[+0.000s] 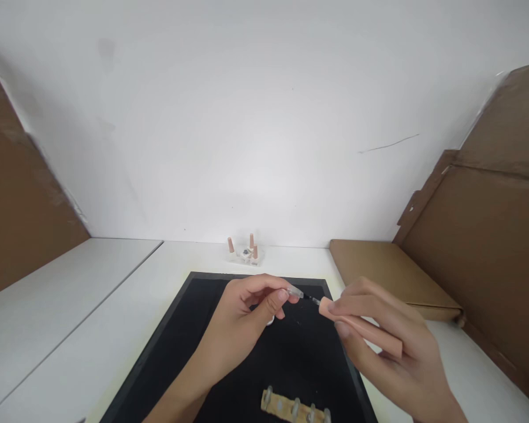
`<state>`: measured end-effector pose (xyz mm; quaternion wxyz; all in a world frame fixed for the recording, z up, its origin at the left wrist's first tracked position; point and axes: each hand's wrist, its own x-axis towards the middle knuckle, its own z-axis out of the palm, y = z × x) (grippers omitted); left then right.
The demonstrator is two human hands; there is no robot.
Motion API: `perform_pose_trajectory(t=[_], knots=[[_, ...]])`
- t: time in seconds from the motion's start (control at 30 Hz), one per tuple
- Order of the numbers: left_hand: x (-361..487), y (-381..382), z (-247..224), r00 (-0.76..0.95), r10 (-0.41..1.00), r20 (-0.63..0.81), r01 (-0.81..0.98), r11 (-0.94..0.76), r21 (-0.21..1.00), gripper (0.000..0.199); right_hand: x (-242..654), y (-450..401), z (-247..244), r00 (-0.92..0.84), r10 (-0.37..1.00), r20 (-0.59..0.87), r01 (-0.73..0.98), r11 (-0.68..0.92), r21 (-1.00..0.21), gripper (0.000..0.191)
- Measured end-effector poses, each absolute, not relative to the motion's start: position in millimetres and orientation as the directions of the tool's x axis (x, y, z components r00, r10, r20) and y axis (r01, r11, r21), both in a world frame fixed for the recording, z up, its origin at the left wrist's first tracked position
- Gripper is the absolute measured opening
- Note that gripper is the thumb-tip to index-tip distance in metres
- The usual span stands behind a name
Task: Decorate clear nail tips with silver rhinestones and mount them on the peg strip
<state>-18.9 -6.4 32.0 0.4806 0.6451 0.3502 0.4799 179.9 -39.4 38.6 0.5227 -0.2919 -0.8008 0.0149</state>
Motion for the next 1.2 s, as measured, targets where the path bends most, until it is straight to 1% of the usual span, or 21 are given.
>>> perform_pose_trajectory(t=[0.4,0.7,0.93,1.2], knots=[[-23.3,-5.2,29.8,0.324,0.902,0.287,0.011,-0.307,0.952,0.019,183.4,-39.3,32.6,-0.239,0.501,0.832,0.425,0.824,-0.374,0.014],[-23.4,-4.0,27.3,0.316,0.902,0.295,0.029,-0.320,0.947,0.024,185.6,-42.0,31.8,-0.226,0.521,0.823,0.461,0.801,-0.381,0.006],[-23.3,-4.8,28.0,0.309,0.909,0.278,0.032,-0.302,0.953,0.021,185.3,-42.4,34.1,-0.225,0.518,0.825,0.485,0.794,-0.367,0.005],[-23.4,-4.6,30.0,0.296,0.922,0.248,0.083,-0.283,0.955,0.018,184.1,-42.6,35.2,-0.251,0.517,0.818,0.471,0.804,-0.364,0.007]])
